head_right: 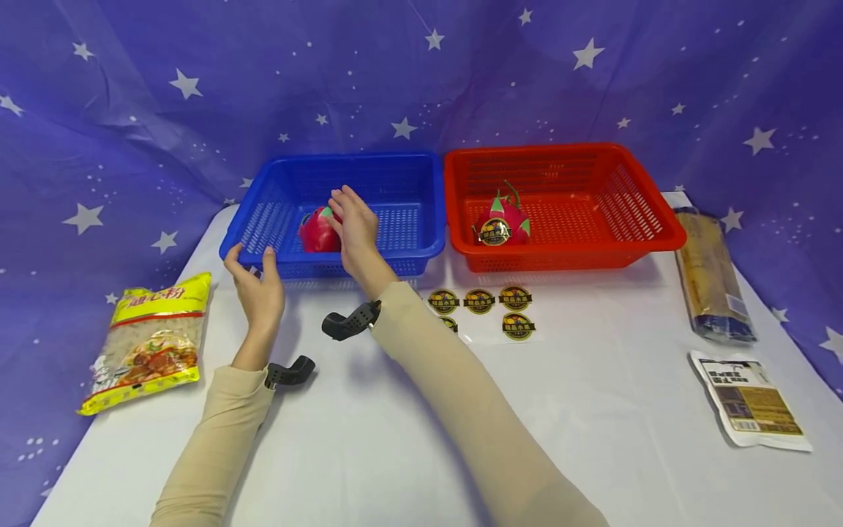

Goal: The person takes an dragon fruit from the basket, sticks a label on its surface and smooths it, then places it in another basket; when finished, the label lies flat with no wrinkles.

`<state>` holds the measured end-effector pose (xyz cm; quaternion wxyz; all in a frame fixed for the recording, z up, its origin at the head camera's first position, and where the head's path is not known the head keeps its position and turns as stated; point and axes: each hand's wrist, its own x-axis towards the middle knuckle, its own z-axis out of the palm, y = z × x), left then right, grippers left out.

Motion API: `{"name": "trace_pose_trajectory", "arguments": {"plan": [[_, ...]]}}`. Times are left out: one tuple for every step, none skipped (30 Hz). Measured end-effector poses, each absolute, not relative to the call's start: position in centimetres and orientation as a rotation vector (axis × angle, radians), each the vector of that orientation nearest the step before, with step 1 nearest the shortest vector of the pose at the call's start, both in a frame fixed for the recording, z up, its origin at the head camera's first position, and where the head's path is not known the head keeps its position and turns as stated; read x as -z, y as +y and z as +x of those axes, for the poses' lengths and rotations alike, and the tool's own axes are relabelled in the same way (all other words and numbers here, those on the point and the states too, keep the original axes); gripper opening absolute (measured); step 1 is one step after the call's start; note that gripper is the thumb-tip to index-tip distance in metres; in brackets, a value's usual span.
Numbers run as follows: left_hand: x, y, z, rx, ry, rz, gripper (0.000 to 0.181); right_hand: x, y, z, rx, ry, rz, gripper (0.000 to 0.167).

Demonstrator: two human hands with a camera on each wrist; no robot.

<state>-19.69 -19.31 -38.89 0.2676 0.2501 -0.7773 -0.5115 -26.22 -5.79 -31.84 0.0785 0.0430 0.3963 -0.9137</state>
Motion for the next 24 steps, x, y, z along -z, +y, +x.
{"name": "trace_pose_trajectory", "arguments": {"plan": [[38.9,-19.3,-19.6,1.377,-2.102,0.677,0.059,31.8,-6.0,-26.4,2.732,1.257,0.151,0.04],[38.9,-19.4,-19.6,1.374,-2.105,0.68,0.059,31.9,-6.2,-26.5,2.721,1.337,0.167,0.039],[38.9,-19.4,-19.6,1.37,-2.111,0.679,0.06,31.9,-6.4,-26.6,2.713,1.417,0.183,0.038],[38.9,-19.4,-19.6,1.369,-2.117,0.676,0.06,32.0,-6.6,-26.8,2.7,1.502,0.199,0.037],[38.9,-19.4,-19.5,1.366,-2.125,0.676,0.06,32.1,-6.8,-27.0,2.682,1.598,0.202,0.037],[38.9,-19.4,-19.5,1.361,-2.132,0.679,0.06,32.2,-6.9,-27.1,2.657,1.697,0.207,0.036],[38.9,-19.4,-19.5,1.358,-2.141,0.684,0.06,32.3,-7.0,-27.3,2.629,1.797,0.205,0.035],[38.9,-19.4,-19.5,1.351,-2.148,0.69,0.061,32.4,-7.1,-27.4,2.599,1.89,0.198,0.034],[38.9,-19.4,-19.5,1.347,-2.156,0.696,0.061,32.6,-7.2,-27.5,2.569,1.973,0.192,0.033],[38.9,-19.4,-19.5,1.338,-2.161,0.704,0.06,32.7,-7.3,-27.6,2.539,2.052,0.174,0.031],[38.9,-19.4,-19.5,1.333,-2.166,0.71,0.06,32.8,-7.4,-27.6,2.501,2.131,0.156,0.03],[38.8,-19.4,-19.5,1.33,-2.169,0.714,0.06,32.8,-7.5,-27.6,2.447,2.208,0.152,0.03],[38.8,-19.4,-19.6,1.328,-2.172,0.716,0.06,32.8,-7.6,-27.6,2.392,2.279,0.143,0.03],[38.8,-19.4,-19.6,1.325,-2.174,0.716,0.06,32.9,-7.7,-27.6,2.324,2.352,0.142,0.032],[38.8,-19.4,-19.6,1.324,-2.175,0.717,0.061,32.9,-7.8,-27.5,2.235,2.429,0.153,0.035],[38.8,-19.4,-19.6,1.323,-2.176,0.72,0.061,32.8,-7.9,-27.5,2.141,2.497,0.167,0.039],[38.8,-19.4,-19.7,1.323,-2.175,0.72,0.061,32.7,-8.0,-27.4,2.039,2.558,0.19,0.044],[38.8,-19.4,-19.7,1.322,-2.175,0.719,0.061,32.7,-8.1,-27.4,1.949,2.602,0.219,0.049],[38.8,-19.4,-19.7,1.321,-2.175,0.723,0.061,32.6,-8.2,-27.4,1.869,2.637,0.249,0.054],[38.8,-19.4,-19.7,1.319,-2.175,0.726,0.061,32.6,-8.3,-27.4,1.792,2.661,0.281,0.059],[38.8,-19.4,-19.6,1.319,-2.175,0.729,0.061,32.5,-8.4,-27.4,1.729,2.672,0.304,0.063],[38.8,-19.4,-19.6,1.317,-2.176,0.732,0.06,32.5,-8.4,-27.5,1.683,2.669,0.319,0.068],[38.8,-19.4,-19.6,1.313,-2.178,0.734,0.06,32.5,-8.5,-27.6,1.636,2.666,0.329,0.073],[38.8,-19.4,-19.6,1.312,-2.177,0.735,0.06,32.5,-8.5,-27.7,1.599,2.651,0.334,0.079]]}}
